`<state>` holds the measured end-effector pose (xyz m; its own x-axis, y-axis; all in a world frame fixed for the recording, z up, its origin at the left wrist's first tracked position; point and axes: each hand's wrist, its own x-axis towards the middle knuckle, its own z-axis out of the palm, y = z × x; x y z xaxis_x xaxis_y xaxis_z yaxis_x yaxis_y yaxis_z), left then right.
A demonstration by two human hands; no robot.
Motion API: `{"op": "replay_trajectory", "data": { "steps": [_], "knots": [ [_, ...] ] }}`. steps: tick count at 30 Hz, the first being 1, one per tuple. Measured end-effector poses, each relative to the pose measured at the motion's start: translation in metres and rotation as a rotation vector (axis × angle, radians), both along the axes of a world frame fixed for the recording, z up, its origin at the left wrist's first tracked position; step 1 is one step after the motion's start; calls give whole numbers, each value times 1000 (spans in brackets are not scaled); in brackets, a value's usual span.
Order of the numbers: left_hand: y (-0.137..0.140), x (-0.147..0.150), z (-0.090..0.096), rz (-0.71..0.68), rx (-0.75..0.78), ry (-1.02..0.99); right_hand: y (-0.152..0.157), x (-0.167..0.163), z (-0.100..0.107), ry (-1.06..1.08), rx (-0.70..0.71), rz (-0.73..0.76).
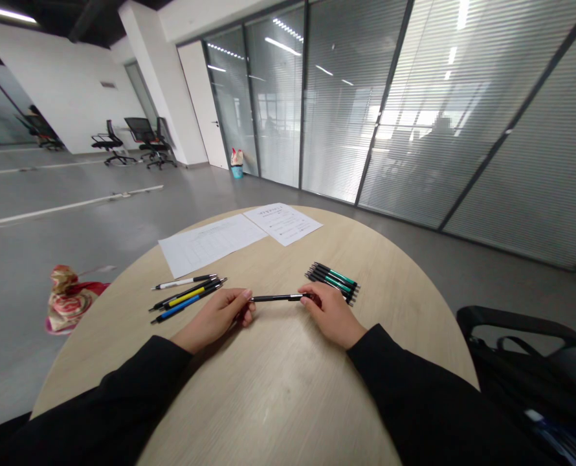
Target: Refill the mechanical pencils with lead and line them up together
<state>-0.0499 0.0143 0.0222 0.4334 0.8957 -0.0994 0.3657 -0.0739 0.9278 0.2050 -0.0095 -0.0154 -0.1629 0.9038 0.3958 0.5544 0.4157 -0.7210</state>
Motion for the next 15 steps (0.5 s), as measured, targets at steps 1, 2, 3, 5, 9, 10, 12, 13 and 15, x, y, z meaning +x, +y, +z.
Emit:
{"op": "replay_trajectory", "data": {
  "steps": [1, 2, 3, 5, 9, 10, 12, 13, 15],
  "knots": [
    [0, 1, 1, -8, 15, -4, 0, 0, -1, -7, 8, 11],
    [-1, 1, 2, -10, 33, -11, 0, 0, -2, -16, 15, 23],
    [-1, 1, 2, -6, 51, -24, 0, 0, -3, -24, 20, 30],
    [0, 1, 2, 21, 86, -63, 0, 1, -2, -40, 24, 27],
    [1, -1, -2, 50, 156, -74, 0, 1, 0, -46, 35, -11],
    [2, -1, -3, 45, 170, -55, 0, 1, 0, -48, 37, -11],
    [2, -1, -2, 33, 183, -14, 0, 1, 0, -53, 40, -6],
    [2, -1, -1, 31, 186, 7, 0, 1, 0, -55, 42, -3],
    [2, 0, 2, 34, 184, 49, 0, 1, 0, -54, 44, -3]
  ]
}}
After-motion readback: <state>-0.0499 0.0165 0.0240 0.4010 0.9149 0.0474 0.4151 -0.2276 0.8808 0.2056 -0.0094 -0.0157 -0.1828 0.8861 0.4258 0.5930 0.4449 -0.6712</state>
